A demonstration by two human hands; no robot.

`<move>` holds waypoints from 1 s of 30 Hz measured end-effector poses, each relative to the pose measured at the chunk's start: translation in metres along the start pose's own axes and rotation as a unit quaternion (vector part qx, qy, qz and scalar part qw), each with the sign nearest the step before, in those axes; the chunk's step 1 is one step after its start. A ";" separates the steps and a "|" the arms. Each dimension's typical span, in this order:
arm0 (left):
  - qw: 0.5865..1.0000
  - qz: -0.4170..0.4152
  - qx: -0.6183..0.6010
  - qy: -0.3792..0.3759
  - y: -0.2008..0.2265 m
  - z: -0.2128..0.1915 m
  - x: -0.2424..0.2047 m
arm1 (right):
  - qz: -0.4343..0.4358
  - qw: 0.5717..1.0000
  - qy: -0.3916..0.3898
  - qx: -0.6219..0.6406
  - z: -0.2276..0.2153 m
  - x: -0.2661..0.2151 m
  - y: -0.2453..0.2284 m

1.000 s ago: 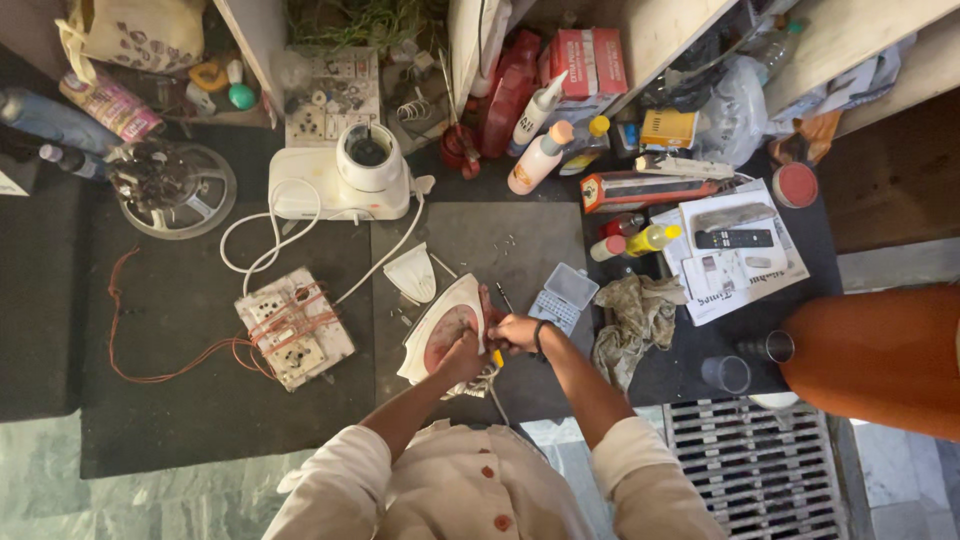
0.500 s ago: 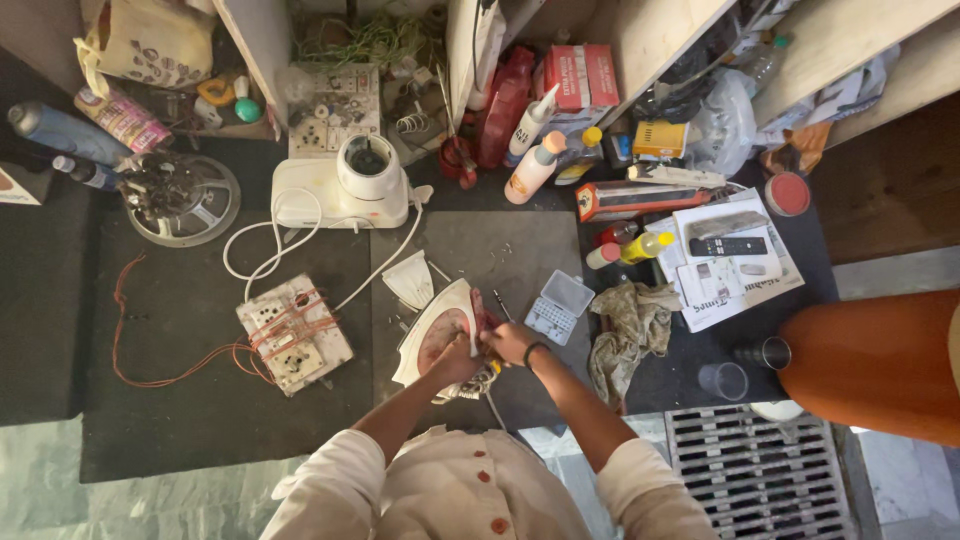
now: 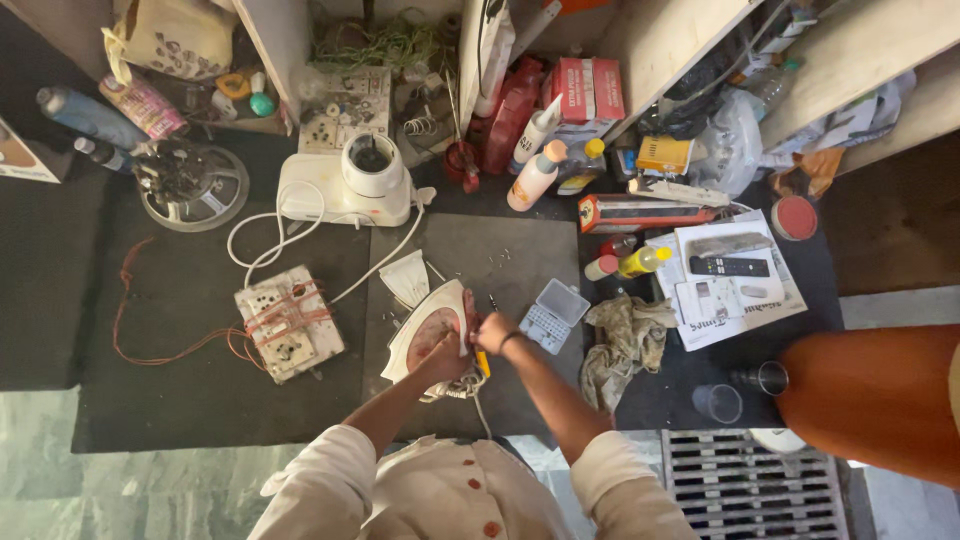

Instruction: The person disassembles a white electric iron on a cluttered workbench, using a screwdriver to remove screws and separate the casing. They manipulate internal components and wires, then reassemble the iron and tighten the screws.

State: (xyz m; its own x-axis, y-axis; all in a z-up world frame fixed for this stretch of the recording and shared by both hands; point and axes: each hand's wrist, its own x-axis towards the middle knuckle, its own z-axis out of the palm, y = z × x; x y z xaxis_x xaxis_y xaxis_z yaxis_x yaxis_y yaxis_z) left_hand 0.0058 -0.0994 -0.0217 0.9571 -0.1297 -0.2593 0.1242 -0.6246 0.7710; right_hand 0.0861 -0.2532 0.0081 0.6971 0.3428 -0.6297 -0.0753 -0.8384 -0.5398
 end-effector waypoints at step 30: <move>0.994 -0.039 -0.058 -0.080 -0.013 -0.030 -0.001 | -0.019 0.993 0.107 -0.044 0.008 -0.029 -0.022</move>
State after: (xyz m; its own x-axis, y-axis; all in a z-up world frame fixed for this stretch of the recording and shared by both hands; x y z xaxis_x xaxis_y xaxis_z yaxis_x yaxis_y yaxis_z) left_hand 0.0108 -0.0683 -0.0142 0.8908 -0.2102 -0.4028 0.2348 -0.5461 0.8041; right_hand 0.0621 -0.2412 0.0334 0.8341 0.2850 -0.4722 0.0094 -0.8634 -0.5045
